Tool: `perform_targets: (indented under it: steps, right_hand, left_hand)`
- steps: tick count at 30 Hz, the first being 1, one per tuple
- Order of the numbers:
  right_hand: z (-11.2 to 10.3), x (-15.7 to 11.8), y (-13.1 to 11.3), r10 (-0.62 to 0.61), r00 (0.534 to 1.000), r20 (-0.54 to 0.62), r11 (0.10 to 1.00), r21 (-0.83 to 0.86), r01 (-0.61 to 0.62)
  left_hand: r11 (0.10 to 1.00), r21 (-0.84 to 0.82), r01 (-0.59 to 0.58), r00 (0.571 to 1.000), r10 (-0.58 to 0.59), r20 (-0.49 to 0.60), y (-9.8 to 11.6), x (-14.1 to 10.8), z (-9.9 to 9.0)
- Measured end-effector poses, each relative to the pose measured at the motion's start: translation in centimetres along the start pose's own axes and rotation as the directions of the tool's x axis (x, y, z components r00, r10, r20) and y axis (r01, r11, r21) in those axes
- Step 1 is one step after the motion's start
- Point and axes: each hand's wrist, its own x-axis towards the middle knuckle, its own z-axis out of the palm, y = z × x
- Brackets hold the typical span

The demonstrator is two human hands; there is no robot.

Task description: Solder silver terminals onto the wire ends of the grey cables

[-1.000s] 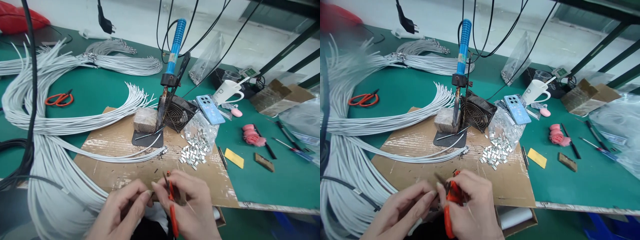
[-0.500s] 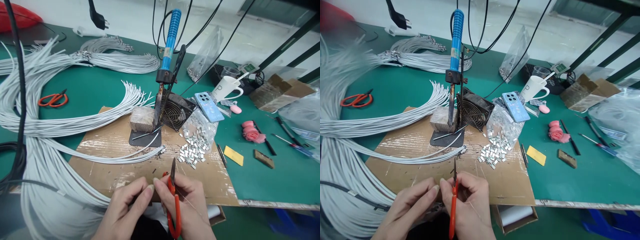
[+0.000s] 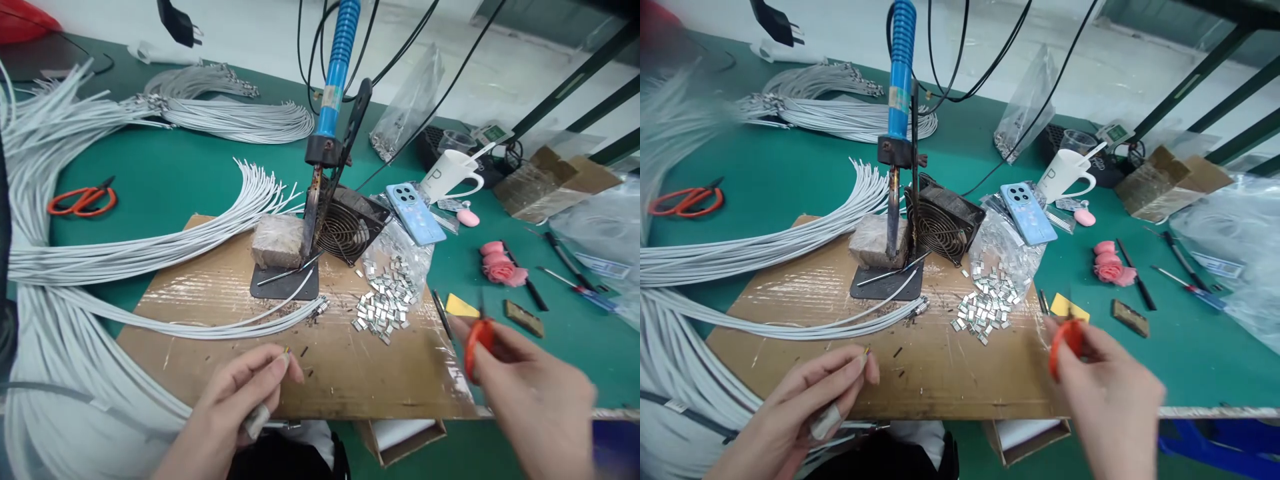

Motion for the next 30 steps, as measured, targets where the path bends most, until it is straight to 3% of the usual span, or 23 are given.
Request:
perform_targets:
  steps: [2, 6, 9, 11, 12, 13, 14, 15, 16, 18, 22, 27, 29, 30]
  right_hand:
    - [-2.0, 4.0, 1.8, 0.112, 0.991, -0.066, 0.965, -0.231, -0.124]
    - [-4.4, 8.8, 3.6, 0.177, 0.984, -0.015, 0.922, -0.348, -0.171]
    - [-4.4, 8.5, 4.0, 0.18, 0.983, -0.026, 0.921, -0.346, -0.178]
    - [-3.5, 6.1, 3.5, 0.114, 0.989, -0.096, 0.954, -0.268, -0.136]
    - [-2.7, 4.3, 3.0, 0.02, 0.983, -0.183, 0.99, -0.135, -0.045]
    - [-1.8, 2.3, 2.3, -0.15, 0.963, -0.225, 0.986, 0.033, 0.162]
    - [-0.8, 0.3, 1.4, -0.41, 0.907, -0.095, 0.887, 0.191, 0.421]
    - [0.4, -1.8, 0.4, -0.635, 0.77, 0.056, 0.737, 0.344, 0.582]
    - [1.6, -3.6, -0.7, -0.76, 0.636, 0.133, 0.614, 0.467, 0.636]
    - [4.0, -6.3, -2.6, -0.862, 0.459, 0.216, 0.48, 0.641, 0.599]
    - [6.9, -8.0, -4.3, -0.905, 0.392, 0.167, 0.396, 0.668, 0.63]
    - [7.3, -7.9, -4.0, -0.931, 0.339, 0.135, 0.344, 0.631, 0.695]
    - [7.2, -8.0, -3.8, -0.924, 0.364, 0.118, 0.353, 0.632, 0.69]
    - [7.1, -8.1, -3.7, -0.908, 0.404, 0.113, 0.379, 0.634, 0.674]
  left_hand:
    - [0.999, -0.034, 0.023, 1.0, -0.023, 0.0, 0.3, 0.1, -0.1]
    - [0.993, -0.115, 0.03, 0.999, -0.032, -0.017, 0.6, 0.3, -0.5]
    - [0.995, -0.101, 0.025, 0.996, -0.033, -0.078, 0.7, 0.5, -0.9]
    - [0.998, -0.067, -0.01, 0.995, 0.003, -0.099, 0.9, 0.7, -1.2]
    - [0.998, -0.056, -0.024, 0.994, 0.017, -0.111, 1.0, 0.8, -1.3]
    - [0.998, -0.05, -0.031, 0.992, 0.024, -0.124, 1.1, 0.9, -1.4]
    - [0.998, -0.054, -0.033, 0.991, 0.025, -0.129, 1.2, 1.0, -1.4]
    - [0.997, -0.065, -0.035, 0.991, 0.026, -0.128, 1.4, 1.1, -1.5]
    - [0.996, -0.077, -0.039, 0.992, 0.03, -0.121, 1.4, 1.2, -1.6]
    - [0.996, -0.081, -0.047, 0.993, 0.038, -0.112, 1.5, 1.4, -1.7]
    - [0.996, -0.076, -0.045, 0.993, 0.037, -0.111, 1.3, 1.6, -2.1]
    - [0.991, -0.129, -0.033, 0.995, 0.02, -0.099, 1.3, 1.5, -2.0]
    - [0.988, -0.149, -0.026, 0.996, 0.014, -0.083, 1.1, 1.6, -2.1]
    - [0.986, -0.164, -0.025, 0.998, 0.014, -0.066, 1.0, 1.7, -2.1]
